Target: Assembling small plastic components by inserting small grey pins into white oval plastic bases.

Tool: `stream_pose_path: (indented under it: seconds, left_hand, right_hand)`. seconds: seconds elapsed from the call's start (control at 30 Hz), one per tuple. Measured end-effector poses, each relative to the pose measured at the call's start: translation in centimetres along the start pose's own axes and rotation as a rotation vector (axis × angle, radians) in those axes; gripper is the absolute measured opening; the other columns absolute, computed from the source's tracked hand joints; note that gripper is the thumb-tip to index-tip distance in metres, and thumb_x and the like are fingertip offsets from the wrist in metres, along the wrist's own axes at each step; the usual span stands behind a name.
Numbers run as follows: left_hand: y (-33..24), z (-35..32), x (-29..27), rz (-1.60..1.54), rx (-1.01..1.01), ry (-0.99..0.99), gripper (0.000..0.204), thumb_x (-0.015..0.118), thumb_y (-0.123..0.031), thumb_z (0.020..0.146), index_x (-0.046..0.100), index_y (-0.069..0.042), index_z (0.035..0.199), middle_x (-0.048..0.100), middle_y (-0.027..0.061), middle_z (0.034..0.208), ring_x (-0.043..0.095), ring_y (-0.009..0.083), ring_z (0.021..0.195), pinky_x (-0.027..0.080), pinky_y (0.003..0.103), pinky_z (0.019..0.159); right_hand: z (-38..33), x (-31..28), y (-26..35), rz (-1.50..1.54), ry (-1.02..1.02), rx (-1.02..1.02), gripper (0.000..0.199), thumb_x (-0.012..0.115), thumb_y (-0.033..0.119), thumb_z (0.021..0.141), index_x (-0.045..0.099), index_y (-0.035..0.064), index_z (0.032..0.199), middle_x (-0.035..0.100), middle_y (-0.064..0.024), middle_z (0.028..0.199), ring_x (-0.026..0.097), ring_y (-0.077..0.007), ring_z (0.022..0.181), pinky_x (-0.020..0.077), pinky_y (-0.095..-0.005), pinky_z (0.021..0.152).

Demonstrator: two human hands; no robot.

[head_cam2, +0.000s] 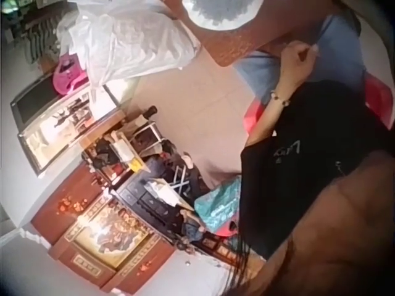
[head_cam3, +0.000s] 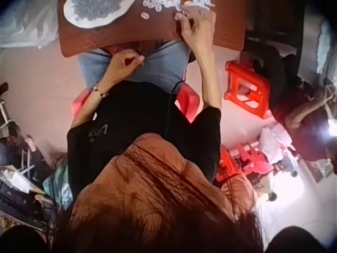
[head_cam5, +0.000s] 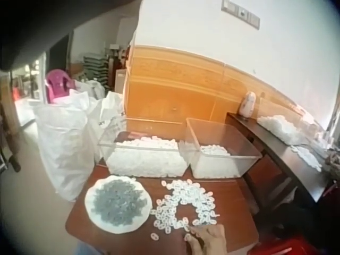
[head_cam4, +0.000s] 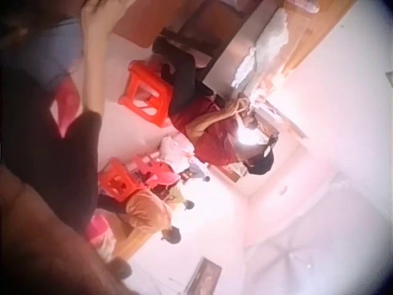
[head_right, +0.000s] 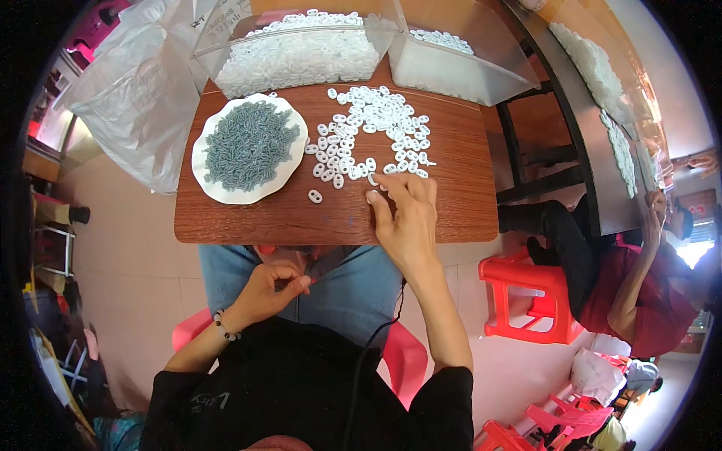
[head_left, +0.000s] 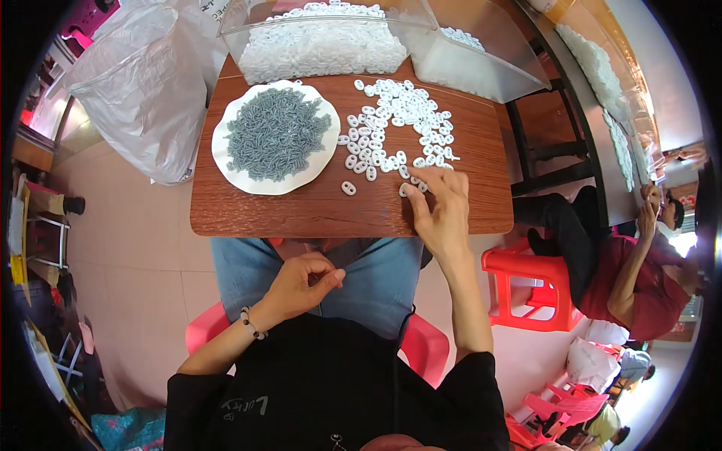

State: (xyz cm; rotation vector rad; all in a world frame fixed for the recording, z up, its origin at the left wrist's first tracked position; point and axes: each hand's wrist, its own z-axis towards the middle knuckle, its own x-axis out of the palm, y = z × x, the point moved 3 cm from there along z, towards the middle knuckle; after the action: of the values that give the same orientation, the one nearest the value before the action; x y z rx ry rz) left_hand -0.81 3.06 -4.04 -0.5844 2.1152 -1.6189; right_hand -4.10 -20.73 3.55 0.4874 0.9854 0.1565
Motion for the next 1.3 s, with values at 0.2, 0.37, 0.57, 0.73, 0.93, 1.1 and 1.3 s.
stream_pose_path:
  seconds: [0.2,0.37,0.57,0.73,0.93,1.1,1.3]
  left_hand:
    - [-0.7,0.2,0.2,-0.017,0.106,-0.029,0.013,0.062,-0.012,0.091,0.067,0.0,0.089,0.058,0.0015,0.086,0.051,0.0049,0.071,0.041,0.02,0.063]
    - [-1.1,0.3,-0.3,-0.041,0.065,-0.046,0.015,0.057,-0.004,0.09,0.065,0.0,0.101,0.059,-0.0001,0.087,0.052,0.003,0.072,0.041,0.018,0.063]
    - [-1.4,0.8,-0.8,-0.25,-0.056,-0.031,0.016,0.057,-0.008,0.091,0.066,0.001,0.102,0.065,0.0006,0.089,0.054,0.0021,0.072,0.043,0.017,0.065]
    - [-1.7,1.4,-0.8,-0.379,-0.072,-0.07,0.02,0.058,-0.015,0.094,0.065,0.002,0.103,0.067,0.0031,0.09,0.056,0.0039,0.07,0.045,0.018,0.062]
    - [-2.0,1.9,-0.8,-0.575,-0.213,-0.098,0.034,0.056,-0.028,0.097,0.063,0.002,0.112,0.069,0.0104,0.1,0.064,0.0093,0.071,0.051,0.019,0.061]
    - [-2.1,1.8,-0.4,-0.694,-0.182,-0.156,0.043,0.056,-0.034,0.097,0.06,0.001,0.121,0.069,0.0118,0.102,0.067,0.0107,0.074,0.054,0.022,0.065]
    - [-4.2,1.8,0.0,-0.671,0.043,-0.157,0.034,0.059,-0.026,0.095,0.063,-0.001,0.117,0.07,0.0091,0.096,0.066,0.0107,0.078,0.054,0.022,0.067]
  right_hand:
    - [2.1,2.4,0.0,-0.055,0.08,-0.022,0.027,0.074,0.01,0.075,0.07,0.0055,0.101,0.061,-0.0091,0.103,0.048,-0.0292,0.101,0.0418,-0.0382,0.088]
    - [2.7,3.6,-0.1,-0.104,0.089,-0.064,0.028,0.076,0.01,0.072,0.07,0.0053,0.099,0.061,-0.0088,0.103,0.047,-0.0298,0.1,0.042,-0.0387,0.087]
    - [3.2,3.8,-0.1,-0.081,0.099,-0.071,0.019,0.075,0.009,0.073,0.07,0.0051,0.09,0.063,-0.0083,0.098,0.049,-0.0291,0.098,0.0427,-0.0385,0.085]
    - [2.8,3.1,-0.3,0.029,-0.08,-0.114,0.011,0.073,0.006,0.076,0.07,0.0049,0.086,0.065,-0.0068,0.091,0.053,-0.0261,0.09,0.0425,-0.0358,0.081]
    - [1.1,1.7,2.2,0.081,-0.199,-0.323,0.021,0.075,0.002,0.071,0.072,0.0072,0.09,0.064,-0.005,0.091,0.053,-0.0239,0.087,0.0416,-0.0353,0.078]
    - [-1.1,1.9,4.7,0.121,-0.204,-0.455,0.029,0.08,0.003,0.061,0.074,0.0107,0.089,0.064,0.0002,0.09,0.051,-0.0195,0.082,0.0415,-0.0296,0.073]
    - [-2.9,1.6,5.8,0.121,-0.204,-0.61,0.03,0.076,0.004,0.056,0.072,0.008,0.086,0.065,0.0014,0.091,0.052,-0.0183,0.079,0.0413,-0.0288,0.065]
